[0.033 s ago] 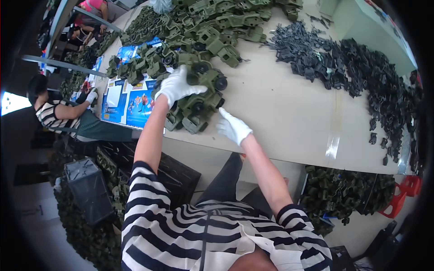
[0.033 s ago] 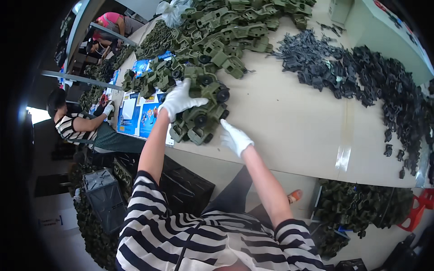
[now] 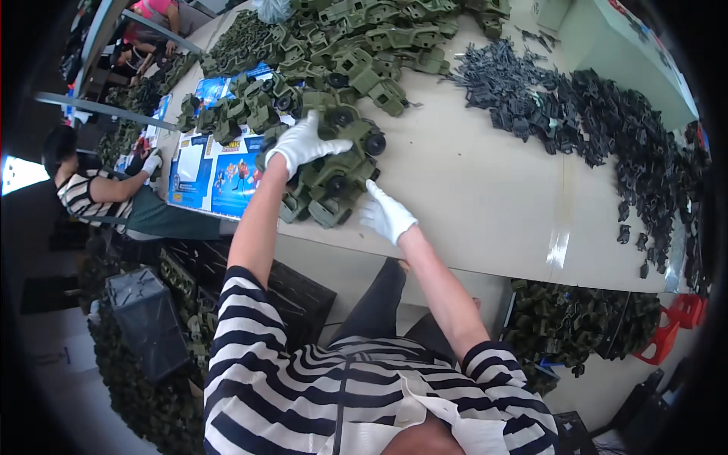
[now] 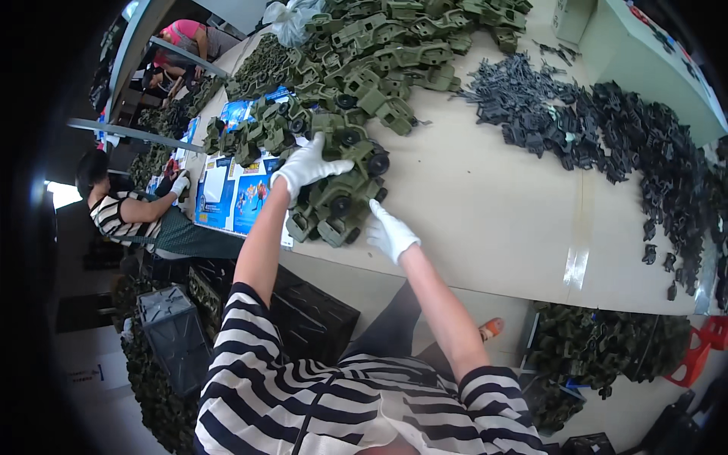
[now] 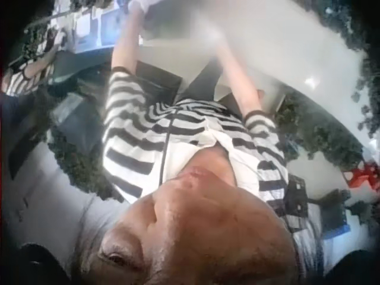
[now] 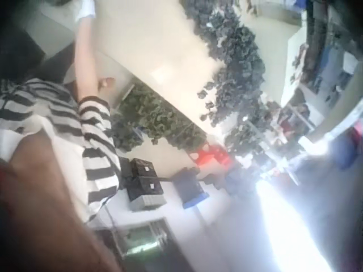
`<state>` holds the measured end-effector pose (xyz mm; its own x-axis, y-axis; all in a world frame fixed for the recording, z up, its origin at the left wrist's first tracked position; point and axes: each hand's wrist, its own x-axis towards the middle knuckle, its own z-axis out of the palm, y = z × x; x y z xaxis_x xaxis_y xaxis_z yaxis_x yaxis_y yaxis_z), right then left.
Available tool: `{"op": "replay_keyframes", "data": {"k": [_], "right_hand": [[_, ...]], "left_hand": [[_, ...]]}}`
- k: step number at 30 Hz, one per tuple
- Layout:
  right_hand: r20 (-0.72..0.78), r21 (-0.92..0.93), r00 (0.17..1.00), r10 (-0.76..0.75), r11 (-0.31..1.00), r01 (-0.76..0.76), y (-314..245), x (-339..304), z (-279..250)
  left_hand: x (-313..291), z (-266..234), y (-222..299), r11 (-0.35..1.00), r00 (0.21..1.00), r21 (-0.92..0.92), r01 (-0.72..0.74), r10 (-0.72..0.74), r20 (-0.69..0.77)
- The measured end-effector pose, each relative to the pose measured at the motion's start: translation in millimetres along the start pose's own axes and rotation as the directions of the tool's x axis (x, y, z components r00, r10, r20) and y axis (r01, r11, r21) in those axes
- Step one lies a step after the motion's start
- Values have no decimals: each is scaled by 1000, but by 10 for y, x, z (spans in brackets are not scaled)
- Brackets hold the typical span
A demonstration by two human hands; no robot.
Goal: The person assembles green plastic toy tanks by hand. They pick up tank bodies and black wheels from piles on a table, snap the wheels onto the bodies, and place the completed units into blue plastic bins.
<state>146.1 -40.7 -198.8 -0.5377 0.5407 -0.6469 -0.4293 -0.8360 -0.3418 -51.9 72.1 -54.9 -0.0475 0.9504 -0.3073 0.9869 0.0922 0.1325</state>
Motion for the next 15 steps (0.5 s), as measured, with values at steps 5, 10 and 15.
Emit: {"op": "replay_keyframes", "data": {"k": [5,10,15], "right_hand": [[-170,115,967,-190,971,211,47,178,455],[-290,-210,876,-385,919,334,-197,-269,-206],[-469,-299,812,-348,927,225,-704,-736,-80]], "left_hand": [[130,473,-146,953,981,-281,-114,64,-181],[-229,893,329,642,951,-765,-44,-208,-230],[58,955,635,129,708,-992,12,-701,-83]]}}
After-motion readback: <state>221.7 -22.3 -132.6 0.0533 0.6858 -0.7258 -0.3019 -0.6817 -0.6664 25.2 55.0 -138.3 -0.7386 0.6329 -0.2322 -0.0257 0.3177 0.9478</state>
